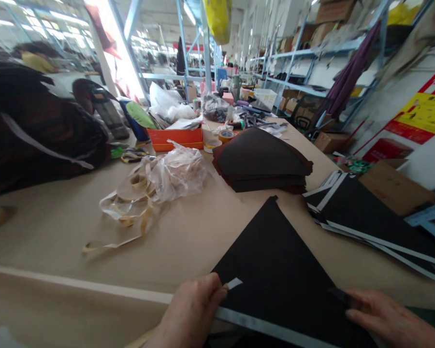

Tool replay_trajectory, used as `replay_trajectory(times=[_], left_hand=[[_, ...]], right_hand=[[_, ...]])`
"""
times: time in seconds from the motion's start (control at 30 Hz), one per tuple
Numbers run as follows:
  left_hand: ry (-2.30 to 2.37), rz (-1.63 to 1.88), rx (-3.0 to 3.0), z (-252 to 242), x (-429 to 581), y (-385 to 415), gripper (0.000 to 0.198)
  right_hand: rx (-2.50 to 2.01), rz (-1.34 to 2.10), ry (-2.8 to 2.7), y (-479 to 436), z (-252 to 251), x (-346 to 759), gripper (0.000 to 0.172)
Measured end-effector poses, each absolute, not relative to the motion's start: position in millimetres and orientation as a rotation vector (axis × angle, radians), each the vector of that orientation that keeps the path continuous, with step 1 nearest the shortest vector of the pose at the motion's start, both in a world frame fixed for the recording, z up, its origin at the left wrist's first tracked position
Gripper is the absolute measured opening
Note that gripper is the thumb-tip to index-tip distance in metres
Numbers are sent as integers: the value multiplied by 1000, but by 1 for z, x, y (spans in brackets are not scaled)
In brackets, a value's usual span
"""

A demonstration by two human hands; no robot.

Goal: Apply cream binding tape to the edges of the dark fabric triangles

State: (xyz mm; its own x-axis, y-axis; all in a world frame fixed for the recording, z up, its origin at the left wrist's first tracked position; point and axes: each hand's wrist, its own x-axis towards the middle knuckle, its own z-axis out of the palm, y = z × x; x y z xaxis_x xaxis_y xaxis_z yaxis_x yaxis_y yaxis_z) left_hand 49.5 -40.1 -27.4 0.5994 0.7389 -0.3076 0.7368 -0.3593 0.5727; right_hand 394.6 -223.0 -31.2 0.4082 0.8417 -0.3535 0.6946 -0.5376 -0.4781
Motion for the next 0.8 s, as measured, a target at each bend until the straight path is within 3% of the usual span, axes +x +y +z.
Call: replay_trajectory(times=[0.13,0.3,0.47,0.67,0.8], left_hand=[[1099,97,1750,-23,70,-52,23],[1055,199,1422,-12,90,-64,27],[1094,227,1460,-9,92,-72,26],[1096,232,1525,-10,93,-74,27],[1085,207,1619,-14,90,-69,27]], right_hand=[[-2316,1206,-1395,-240,-22,403,33],[-2146,1006,-1361,-202,-2,383,33],[-1815,1298,-1311,-143,4,320,34],[-1644,1501,-1372,-110,-5,285,12],[-1623,1498,-1406,-105,-7,288,12]])
